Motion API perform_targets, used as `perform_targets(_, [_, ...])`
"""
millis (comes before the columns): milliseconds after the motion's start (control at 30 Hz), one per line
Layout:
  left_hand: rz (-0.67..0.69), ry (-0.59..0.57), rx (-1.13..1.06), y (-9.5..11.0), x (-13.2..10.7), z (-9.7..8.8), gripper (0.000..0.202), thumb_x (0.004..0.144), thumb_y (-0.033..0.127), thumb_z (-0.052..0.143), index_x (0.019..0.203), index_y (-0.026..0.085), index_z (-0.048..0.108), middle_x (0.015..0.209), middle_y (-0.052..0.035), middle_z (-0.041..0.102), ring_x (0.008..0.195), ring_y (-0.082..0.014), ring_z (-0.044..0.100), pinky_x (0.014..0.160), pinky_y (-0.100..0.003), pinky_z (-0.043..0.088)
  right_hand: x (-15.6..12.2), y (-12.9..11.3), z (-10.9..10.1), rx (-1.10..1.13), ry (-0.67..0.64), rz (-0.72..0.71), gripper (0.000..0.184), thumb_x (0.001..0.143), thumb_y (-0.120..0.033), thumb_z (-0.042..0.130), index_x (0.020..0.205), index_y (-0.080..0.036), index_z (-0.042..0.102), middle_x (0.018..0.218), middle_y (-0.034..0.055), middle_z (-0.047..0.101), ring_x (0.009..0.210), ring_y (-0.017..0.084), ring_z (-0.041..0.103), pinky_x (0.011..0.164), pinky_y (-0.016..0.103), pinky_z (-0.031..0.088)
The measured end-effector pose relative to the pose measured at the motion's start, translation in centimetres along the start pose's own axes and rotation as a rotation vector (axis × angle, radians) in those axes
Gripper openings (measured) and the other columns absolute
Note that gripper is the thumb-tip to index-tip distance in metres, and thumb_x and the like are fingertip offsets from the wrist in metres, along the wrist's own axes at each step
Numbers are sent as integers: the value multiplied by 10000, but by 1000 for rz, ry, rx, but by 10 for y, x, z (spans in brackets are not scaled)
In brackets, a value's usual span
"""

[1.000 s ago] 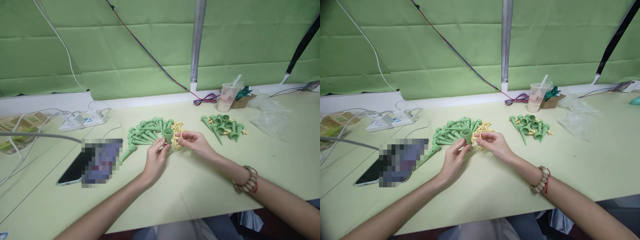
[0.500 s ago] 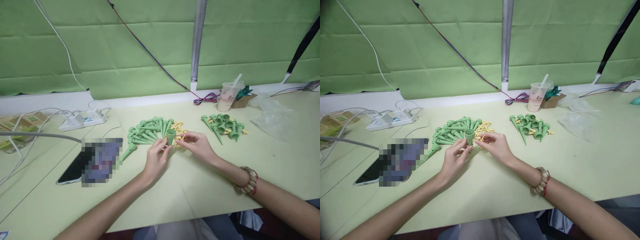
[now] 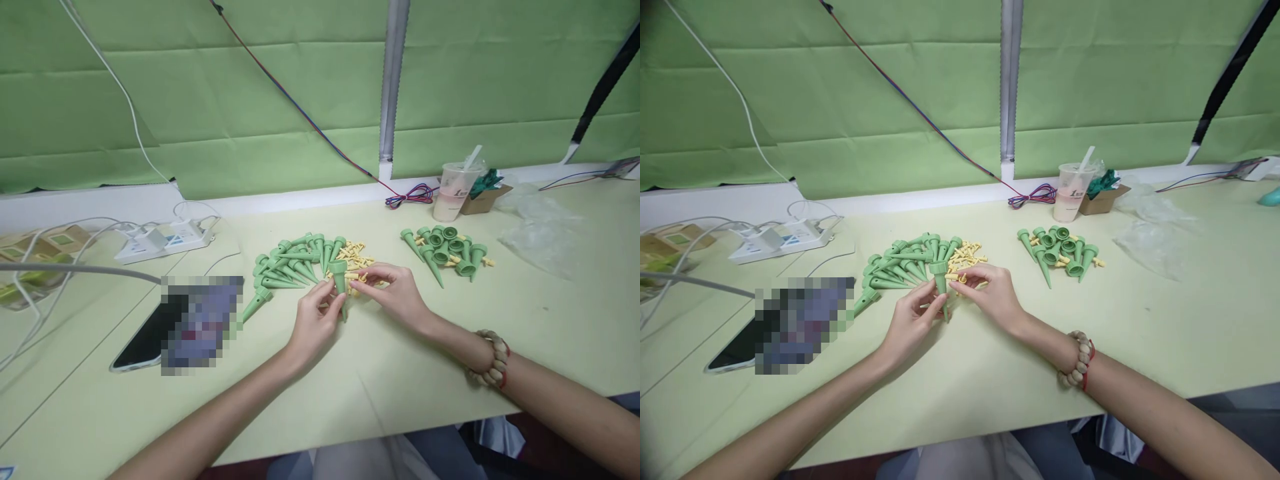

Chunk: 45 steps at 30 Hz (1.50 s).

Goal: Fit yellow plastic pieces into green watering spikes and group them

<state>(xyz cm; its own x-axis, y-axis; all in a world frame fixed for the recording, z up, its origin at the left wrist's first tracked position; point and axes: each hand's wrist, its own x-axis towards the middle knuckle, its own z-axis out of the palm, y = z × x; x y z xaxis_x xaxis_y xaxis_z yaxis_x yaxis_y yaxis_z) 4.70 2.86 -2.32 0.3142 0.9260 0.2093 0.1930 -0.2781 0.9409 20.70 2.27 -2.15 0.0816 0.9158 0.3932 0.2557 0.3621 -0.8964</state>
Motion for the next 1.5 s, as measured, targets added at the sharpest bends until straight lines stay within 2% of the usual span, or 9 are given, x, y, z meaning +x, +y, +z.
perform_targets(200, [-119,32,-272,1,7,0,249,733,377,604,816,159,515,777,-8,528,656,-109,569,604,-222,509,4,4,-2,73,85,64,446,589,-436,734,880,-109,646,781,62,640,659,97,575,616,212,488])
perform_targets(367, [-122,133,-300,1,9,-3,314,689,405,648,777,168,460,819,-19,564,719,-132,607,634,-229,513,5,0,-5,34,119,-35,344,788,-437,557,941,-150,669,923,64,628,785,101,578,697,212,472])
perform_targets(500, [-106,66,-284,2,6,-2,282,729,404,614,815,158,507,861,-32,600,711,-123,610,651,-232,508,5,-4,-7,-49,144,-133,300,830,-374,521,1024,-186,650,937,47,614,780,78,546,695,192,454])
perform_targets(700, [-78,14,-233,1,4,-3,356,798,371,538,1097,178,543,970,-54,608,757,-130,605,708,-250,509,4,-4,-5,-59,134,-180,187,733,-306,649,837,-153,676,835,30,620,640,49,487,650,187,440])
perform_targets(933, [-40,22,-162,-2,4,-2,230,808,356,527,931,163,553,862,-30,577,749,-129,579,705,-252,505,2,-6,-4,-22,57,-198,160,731,-291,655,834,-176,699,851,40,638,727,71,544,646,189,439])
perform_targets(1167, [166,67,86,-4,3,-8,194,810,318,523,705,157,551,749,-13,481,750,-115,514,628,-195,474,-1,-9,-2,-4,75,-17,267,643,-371,715,793,-151,711,813,57,662,645,80,528,619,201,436])
perform_targets(1300, [342,80,217,-4,3,-11,145,831,235,497,763,169,607,804,-29,536,784,-115,512,670,-203,460,-1,-10,-2,53,-33,99,380,709,-492,619,673,-119,683,691,52,643,633,87,552,611,189,419])
perform_targets(1400, [485,37,302,-4,1,-11,141,835,188,494,868,187,631,865,-40,577,801,-113,534,718,-216,454,0,-6,-2,126,-139,205,583,767,-598,482,474,-101,561,476,21,516,478,47,461,545,179,370])
perform_targets(1500, [420,18,304,-3,-1,-8,150,844,211,478,866,183,623,840,-39,562,792,-113,531,677,-202,461,1,-3,-2,184,-218,269,674,769,-663,409,389,-107,431,392,-1,402,409,25,386,505,176,343])
